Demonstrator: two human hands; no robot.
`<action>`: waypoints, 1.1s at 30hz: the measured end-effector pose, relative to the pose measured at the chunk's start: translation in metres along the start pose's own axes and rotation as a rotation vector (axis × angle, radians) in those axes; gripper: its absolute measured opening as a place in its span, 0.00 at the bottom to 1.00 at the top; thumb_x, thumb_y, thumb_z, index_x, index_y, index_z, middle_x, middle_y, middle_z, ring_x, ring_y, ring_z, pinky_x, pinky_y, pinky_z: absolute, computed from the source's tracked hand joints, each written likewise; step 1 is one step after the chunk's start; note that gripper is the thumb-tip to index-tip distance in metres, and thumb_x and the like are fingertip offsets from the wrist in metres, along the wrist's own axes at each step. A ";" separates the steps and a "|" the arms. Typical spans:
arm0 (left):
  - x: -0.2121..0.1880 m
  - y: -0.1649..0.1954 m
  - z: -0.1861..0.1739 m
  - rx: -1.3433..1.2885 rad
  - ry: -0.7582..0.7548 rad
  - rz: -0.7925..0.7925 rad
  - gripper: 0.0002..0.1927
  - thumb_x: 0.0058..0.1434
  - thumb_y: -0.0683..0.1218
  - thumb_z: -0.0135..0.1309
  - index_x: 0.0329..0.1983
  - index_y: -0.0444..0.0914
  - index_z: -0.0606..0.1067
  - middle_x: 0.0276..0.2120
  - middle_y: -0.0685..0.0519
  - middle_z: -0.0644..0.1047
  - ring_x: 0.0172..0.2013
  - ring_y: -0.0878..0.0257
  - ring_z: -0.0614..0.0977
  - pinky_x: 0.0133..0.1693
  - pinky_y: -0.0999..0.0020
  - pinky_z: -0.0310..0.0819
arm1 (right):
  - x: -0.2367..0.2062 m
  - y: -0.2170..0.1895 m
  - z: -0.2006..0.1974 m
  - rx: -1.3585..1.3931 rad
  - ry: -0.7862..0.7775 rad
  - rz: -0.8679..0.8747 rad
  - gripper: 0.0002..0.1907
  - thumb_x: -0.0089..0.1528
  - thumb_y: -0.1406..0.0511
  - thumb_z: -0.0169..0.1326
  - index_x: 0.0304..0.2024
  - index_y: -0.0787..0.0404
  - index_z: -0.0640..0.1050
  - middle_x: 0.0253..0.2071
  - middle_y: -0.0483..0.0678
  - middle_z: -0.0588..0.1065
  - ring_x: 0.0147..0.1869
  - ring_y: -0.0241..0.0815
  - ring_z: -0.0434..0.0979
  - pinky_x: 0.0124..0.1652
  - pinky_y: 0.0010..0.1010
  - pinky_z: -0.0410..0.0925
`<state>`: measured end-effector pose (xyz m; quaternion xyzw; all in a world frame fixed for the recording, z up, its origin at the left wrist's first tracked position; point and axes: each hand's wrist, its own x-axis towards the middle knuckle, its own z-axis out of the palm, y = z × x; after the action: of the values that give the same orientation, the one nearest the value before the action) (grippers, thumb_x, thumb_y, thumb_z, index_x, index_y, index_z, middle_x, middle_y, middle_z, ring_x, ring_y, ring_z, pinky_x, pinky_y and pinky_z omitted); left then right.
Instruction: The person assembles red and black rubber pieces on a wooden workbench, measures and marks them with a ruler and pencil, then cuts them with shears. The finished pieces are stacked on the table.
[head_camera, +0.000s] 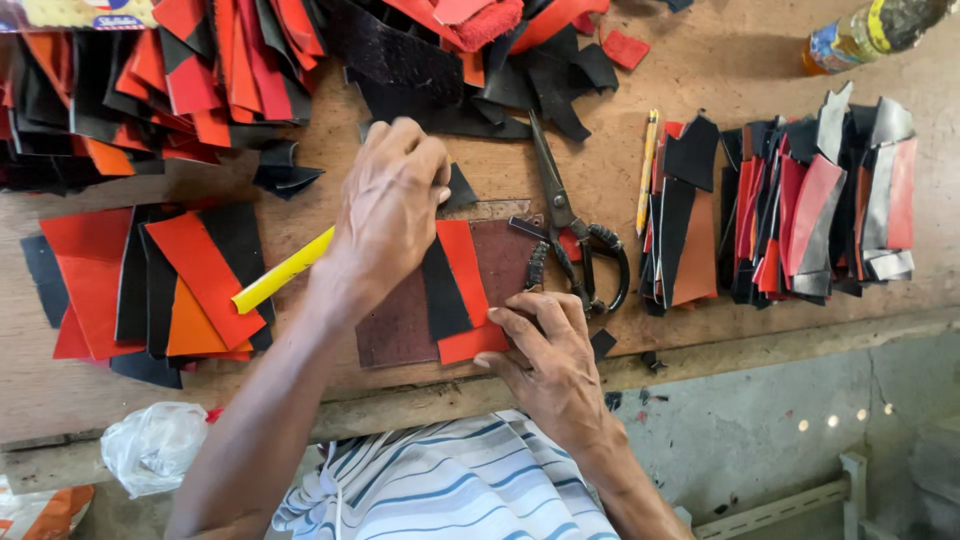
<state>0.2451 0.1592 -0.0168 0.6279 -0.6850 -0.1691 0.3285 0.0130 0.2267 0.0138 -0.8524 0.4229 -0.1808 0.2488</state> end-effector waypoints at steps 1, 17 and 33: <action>0.002 0.000 0.000 -0.012 -0.027 -0.004 0.11 0.58 0.38 0.63 0.41 0.35 0.74 0.41 0.47 0.72 0.44 0.47 0.73 0.47 0.53 0.68 | -0.001 0.001 0.000 0.002 0.011 -0.008 0.27 0.50 0.62 0.70 0.50 0.63 0.80 0.52 0.51 0.73 0.56 0.53 0.70 0.55 0.40 0.68; 0.015 0.007 -0.035 -0.216 -0.149 -0.202 0.09 0.60 0.37 0.59 0.44 0.32 0.79 0.25 0.44 0.80 0.26 0.52 0.81 0.32 0.56 0.72 | -0.002 0.009 0.005 0.041 0.033 0.016 0.24 0.51 0.59 0.70 0.47 0.63 0.81 0.50 0.50 0.74 0.55 0.53 0.70 0.54 0.40 0.69; 0.014 0.000 -0.044 -0.223 -0.293 -0.305 0.11 0.59 0.39 0.59 0.45 0.33 0.80 0.27 0.41 0.81 0.29 0.52 0.83 0.35 0.57 0.74 | 0.001 0.007 0.012 0.013 0.033 0.009 0.25 0.49 0.59 0.71 0.46 0.62 0.82 0.49 0.48 0.74 0.56 0.50 0.70 0.53 0.38 0.69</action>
<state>0.2744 0.1539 0.0188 0.6526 -0.5997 -0.3808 0.2636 0.0154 0.2259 0.0006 -0.8458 0.4295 -0.1965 0.2481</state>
